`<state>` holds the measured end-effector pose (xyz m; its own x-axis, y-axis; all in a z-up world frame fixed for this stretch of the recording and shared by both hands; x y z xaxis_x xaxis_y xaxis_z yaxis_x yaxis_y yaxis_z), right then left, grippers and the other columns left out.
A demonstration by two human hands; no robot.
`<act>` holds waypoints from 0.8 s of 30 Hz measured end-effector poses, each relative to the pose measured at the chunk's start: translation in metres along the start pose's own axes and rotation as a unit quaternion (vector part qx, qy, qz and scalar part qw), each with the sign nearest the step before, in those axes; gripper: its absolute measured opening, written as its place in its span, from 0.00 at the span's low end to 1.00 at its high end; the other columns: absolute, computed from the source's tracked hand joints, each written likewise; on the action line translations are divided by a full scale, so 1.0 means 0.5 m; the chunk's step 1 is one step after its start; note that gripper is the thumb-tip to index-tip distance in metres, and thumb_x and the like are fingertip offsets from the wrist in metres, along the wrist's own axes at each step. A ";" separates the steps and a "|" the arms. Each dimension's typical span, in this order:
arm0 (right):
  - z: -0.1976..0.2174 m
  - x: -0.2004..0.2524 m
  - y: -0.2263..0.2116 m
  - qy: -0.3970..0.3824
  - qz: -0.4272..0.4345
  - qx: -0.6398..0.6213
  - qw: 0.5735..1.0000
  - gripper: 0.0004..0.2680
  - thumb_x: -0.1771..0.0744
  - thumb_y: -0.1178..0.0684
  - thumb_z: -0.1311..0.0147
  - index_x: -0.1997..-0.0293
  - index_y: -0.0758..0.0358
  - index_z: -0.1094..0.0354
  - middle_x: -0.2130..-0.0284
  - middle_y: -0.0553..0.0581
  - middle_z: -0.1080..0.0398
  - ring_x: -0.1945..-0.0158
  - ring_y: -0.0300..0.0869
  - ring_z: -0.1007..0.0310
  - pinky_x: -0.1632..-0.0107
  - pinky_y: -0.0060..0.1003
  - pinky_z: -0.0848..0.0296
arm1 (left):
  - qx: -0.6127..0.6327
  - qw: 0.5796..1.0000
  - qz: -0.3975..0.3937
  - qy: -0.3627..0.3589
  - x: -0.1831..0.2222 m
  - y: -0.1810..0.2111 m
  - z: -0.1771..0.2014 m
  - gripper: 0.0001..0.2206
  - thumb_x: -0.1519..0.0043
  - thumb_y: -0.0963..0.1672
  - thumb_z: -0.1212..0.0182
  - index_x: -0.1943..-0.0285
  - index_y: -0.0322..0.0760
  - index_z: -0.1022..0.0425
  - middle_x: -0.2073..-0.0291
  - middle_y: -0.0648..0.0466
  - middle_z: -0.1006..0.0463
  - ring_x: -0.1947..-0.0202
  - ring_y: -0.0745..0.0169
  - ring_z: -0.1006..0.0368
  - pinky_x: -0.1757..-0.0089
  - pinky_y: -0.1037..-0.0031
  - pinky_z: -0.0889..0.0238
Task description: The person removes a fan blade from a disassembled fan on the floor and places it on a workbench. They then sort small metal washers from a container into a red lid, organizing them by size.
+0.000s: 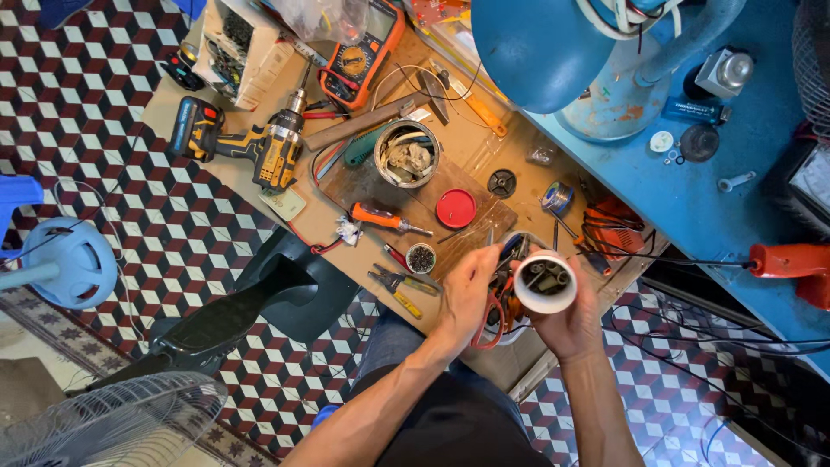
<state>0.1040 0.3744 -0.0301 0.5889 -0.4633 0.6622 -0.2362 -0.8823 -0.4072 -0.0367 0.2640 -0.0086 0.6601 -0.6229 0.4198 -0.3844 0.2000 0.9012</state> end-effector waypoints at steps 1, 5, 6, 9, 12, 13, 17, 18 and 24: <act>-0.010 0.007 -0.004 -0.038 -0.010 -0.018 0.999 0.21 0.28 0.37 0.55 0.38 0.66 0.34 0.47 0.63 0.27 0.46 0.54 0.25 0.47 0.46 0.26 | -0.033 0.999 0.020 0.031 -0.006 -0.016 0.024 0.20 0.33 0.52 0.45 0.50 0.30 0.21 0.60 0.51 0.19 0.57 0.66 0.26 0.54 0.73 0.33; -0.036 0.031 -0.017 -0.135 -0.037 -0.078 0.987 0.24 0.27 0.35 0.58 0.34 0.70 0.35 0.49 0.75 0.27 0.54 0.55 0.24 0.55 0.42 0.22 | -0.161 0.977 0.082 0.113 -0.049 -0.084 0.153 0.18 0.34 0.52 0.41 0.68 0.33 0.20 0.80 0.57 0.25 0.74 0.70 0.35 0.68 0.74 0.41; -0.038 0.036 -0.020 -0.146 -0.041 -0.089 0.984 0.24 0.27 0.35 0.59 0.34 0.70 0.36 0.49 0.75 0.27 0.55 0.55 0.23 0.56 0.42 0.22 | -0.128 0.982 0.080 0.114 -0.056 -0.100 0.172 0.19 0.33 0.52 0.40 0.67 0.31 0.21 0.77 0.55 0.24 0.72 0.70 0.34 0.67 0.74 0.40; -0.008 0.032 -0.034 0.044 0.023 0.037 0.998 0.22 0.27 0.36 0.61 0.37 0.69 0.42 0.47 0.63 0.31 0.46 0.51 0.23 0.46 0.46 0.21 | 0.007 0.993 0.074 0.096 -0.086 -0.130 0.195 0.18 0.32 0.51 0.40 0.59 0.28 0.24 0.65 0.52 0.22 0.63 0.67 0.31 0.59 0.72 0.37; -0.042 0.042 -0.030 -0.110 -0.007 -0.041 0.993 0.24 0.25 0.34 0.61 0.35 0.70 0.35 0.50 0.76 0.26 0.57 0.53 0.23 0.60 0.42 0.23 | 0.199 0.974 0.102 0.030 -0.094 -0.140 0.182 0.18 0.32 0.50 0.45 0.46 0.29 0.29 0.49 0.47 0.22 0.50 0.60 0.26 0.46 0.68 0.34; -0.039 0.050 -0.030 -0.101 -0.005 -0.037 0.994 0.25 0.25 0.33 0.61 0.35 0.70 0.34 0.50 0.75 0.26 0.58 0.52 0.23 0.61 0.42 0.23 | 0.253 0.960 0.117 0.011 -0.092 -0.141 0.172 0.21 0.31 0.51 0.49 0.44 0.27 0.30 0.46 0.43 0.23 0.46 0.56 0.25 0.43 0.66 0.35; -0.035 0.063 -0.046 -0.025 0.037 0.022 0.999 0.21 0.26 0.35 0.61 0.38 0.66 0.37 0.49 0.65 0.28 0.52 0.49 0.23 0.55 0.45 0.21 | 0.359 0.918 0.170 -0.006 -0.098 -0.129 0.145 0.24 0.32 0.52 0.55 0.36 0.30 0.30 0.39 0.44 0.24 0.40 0.54 0.28 0.39 0.64 0.40; -0.032 0.067 -0.047 0.006 0.056 0.044 0.997 0.19 0.27 0.36 0.60 0.40 0.64 0.39 0.47 0.60 0.30 0.48 0.48 0.23 0.51 0.47 0.20 | 0.372 0.914 0.161 -0.016 -0.099 -0.125 0.144 0.25 0.32 0.52 0.54 0.36 0.29 0.30 0.40 0.44 0.24 0.40 0.54 0.27 0.40 0.65 0.39; -0.039 0.092 -0.036 0.015 0.039 0.055 0.998 0.21 0.30 0.35 0.59 0.46 0.67 0.32 0.53 0.59 0.26 0.49 0.49 0.22 0.50 0.45 0.20 | 0.326 0.936 0.130 -0.009 -0.088 -0.163 0.131 0.18 0.32 0.49 0.41 0.43 0.29 0.28 0.49 0.45 0.21 0.50 0.57 0.24 0.45 0.65 0.31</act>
<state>0.1205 0.3676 0.0200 0.5478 -0.5345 0.6436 -0.1943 -0.8295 -0.5236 -0.0769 0.2255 -0.1075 0.4802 -0.6309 0.6094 -0.8472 -0.1536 0.5086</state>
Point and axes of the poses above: each hand's wrist, its own x-axis away from the middle knuckle, its own z-axis out of the back of the hand, y = z × x, the point moved 5 cm from there along -x, towards the middle knuckle
